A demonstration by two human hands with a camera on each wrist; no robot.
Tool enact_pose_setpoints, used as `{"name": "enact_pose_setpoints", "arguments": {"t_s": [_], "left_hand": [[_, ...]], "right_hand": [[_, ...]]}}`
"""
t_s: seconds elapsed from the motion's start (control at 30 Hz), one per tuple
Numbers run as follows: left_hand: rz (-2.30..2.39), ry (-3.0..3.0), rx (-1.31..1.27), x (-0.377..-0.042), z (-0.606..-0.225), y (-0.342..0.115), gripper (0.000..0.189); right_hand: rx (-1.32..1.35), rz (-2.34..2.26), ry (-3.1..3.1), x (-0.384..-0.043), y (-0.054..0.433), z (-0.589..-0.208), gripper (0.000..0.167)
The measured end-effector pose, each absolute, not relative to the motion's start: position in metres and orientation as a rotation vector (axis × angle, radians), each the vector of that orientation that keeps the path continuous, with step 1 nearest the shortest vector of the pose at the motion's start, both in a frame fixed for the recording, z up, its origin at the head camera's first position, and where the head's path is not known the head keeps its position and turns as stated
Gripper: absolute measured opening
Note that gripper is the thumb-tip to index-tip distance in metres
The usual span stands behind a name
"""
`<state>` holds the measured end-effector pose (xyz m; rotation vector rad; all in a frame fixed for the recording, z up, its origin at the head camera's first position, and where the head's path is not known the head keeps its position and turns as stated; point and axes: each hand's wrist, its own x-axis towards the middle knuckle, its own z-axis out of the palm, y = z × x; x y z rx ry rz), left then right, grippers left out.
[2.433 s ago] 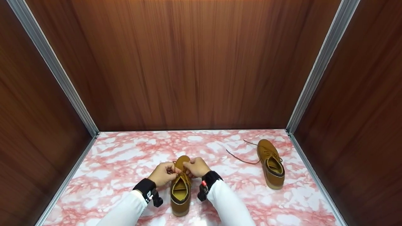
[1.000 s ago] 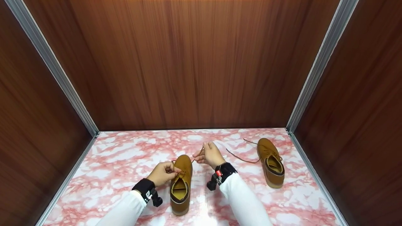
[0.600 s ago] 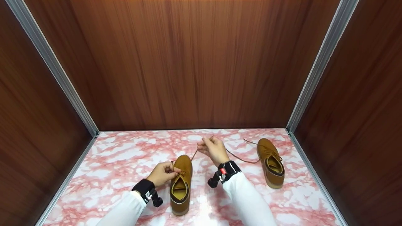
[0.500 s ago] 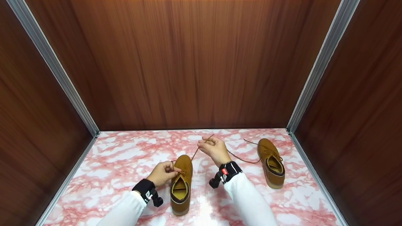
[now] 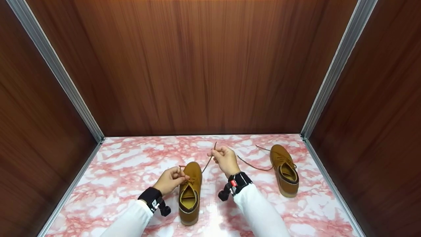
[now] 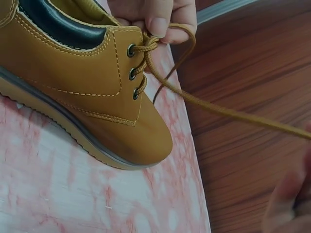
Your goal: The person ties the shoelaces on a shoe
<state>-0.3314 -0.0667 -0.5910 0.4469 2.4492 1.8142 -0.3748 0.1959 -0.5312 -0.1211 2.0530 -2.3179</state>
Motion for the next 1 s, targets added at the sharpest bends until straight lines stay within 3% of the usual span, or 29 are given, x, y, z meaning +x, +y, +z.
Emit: {"name": "enact_pose_setpoints", "arguments": {"t_s": [0.3,0.5,0.63,1.0], "left_hand": [[1.940,2.481,0.382,-0.335,-0.586,-0.067,0.004],[2.092,2.310,0.386,-0.337,-0.584,-0.070,0.004],[2.167,2.199,0.308,-0.342,-0.580,-0.072,0.006],[2.409,1.943,0.189,-0.346,-0.565,-0.073,0.004]], "right_hand": [[-0.267,-2.184,1.774,-0.368,0.193,-0.528,0.017],[-0.265,-2.097,1.803,-0.365,0.188,-0.526,0.010],[-0.336,-2.033,1.843,-0.365,0.188,-0.528,0.029],[-0.452,-1.911,1.914,-0.367,0.191,-0.533,0.042]]}}
